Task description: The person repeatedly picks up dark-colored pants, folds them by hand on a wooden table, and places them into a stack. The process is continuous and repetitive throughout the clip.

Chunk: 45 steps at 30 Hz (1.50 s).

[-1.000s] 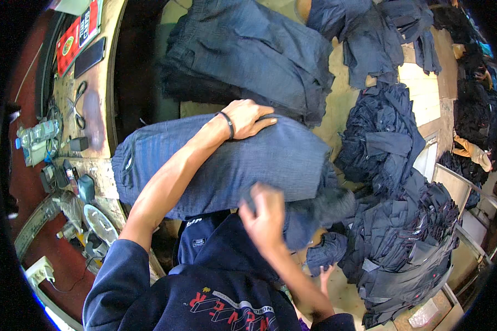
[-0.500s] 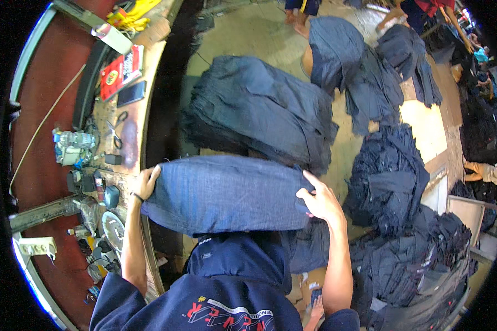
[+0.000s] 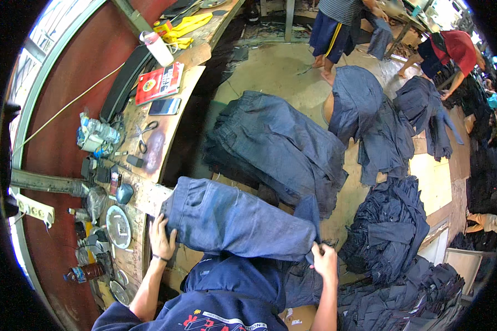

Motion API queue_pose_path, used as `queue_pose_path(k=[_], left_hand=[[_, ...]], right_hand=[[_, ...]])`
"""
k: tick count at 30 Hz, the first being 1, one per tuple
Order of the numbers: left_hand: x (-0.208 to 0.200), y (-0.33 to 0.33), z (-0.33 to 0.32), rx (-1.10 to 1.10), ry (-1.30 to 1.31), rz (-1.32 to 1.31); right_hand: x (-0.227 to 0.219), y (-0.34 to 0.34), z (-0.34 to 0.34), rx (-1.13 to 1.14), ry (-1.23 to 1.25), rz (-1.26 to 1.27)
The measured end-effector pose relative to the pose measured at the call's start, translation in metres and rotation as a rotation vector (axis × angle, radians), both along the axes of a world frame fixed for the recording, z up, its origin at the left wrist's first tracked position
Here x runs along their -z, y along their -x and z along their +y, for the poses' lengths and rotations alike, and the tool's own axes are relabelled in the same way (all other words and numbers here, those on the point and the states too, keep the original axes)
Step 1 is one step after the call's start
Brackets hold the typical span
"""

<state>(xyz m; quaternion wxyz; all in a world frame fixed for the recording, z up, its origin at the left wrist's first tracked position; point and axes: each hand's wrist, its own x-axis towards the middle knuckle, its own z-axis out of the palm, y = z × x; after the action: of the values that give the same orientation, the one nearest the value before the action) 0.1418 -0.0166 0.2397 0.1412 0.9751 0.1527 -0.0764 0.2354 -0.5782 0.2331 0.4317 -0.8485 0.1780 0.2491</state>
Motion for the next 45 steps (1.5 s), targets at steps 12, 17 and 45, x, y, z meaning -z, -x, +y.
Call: queue_pose_path(k=[12,17,45], left_hand=[[-0.049,-0.122,-0.370,0.587,1.309,0.491],[-0.030,-0.248,-0.433,0.691,0.916,-0.226],[0.052,-0.155,-0.130,0.379,-0.197,-0.171]], right_hand=[[-0.163,-0.069,-0.336,0.595,0.944,-0.642],[-0.229,-0.172,-0.409,0.313,1.172,-0.722],[0.311,0.167,-0.052,0.696,0.468,0.090]])
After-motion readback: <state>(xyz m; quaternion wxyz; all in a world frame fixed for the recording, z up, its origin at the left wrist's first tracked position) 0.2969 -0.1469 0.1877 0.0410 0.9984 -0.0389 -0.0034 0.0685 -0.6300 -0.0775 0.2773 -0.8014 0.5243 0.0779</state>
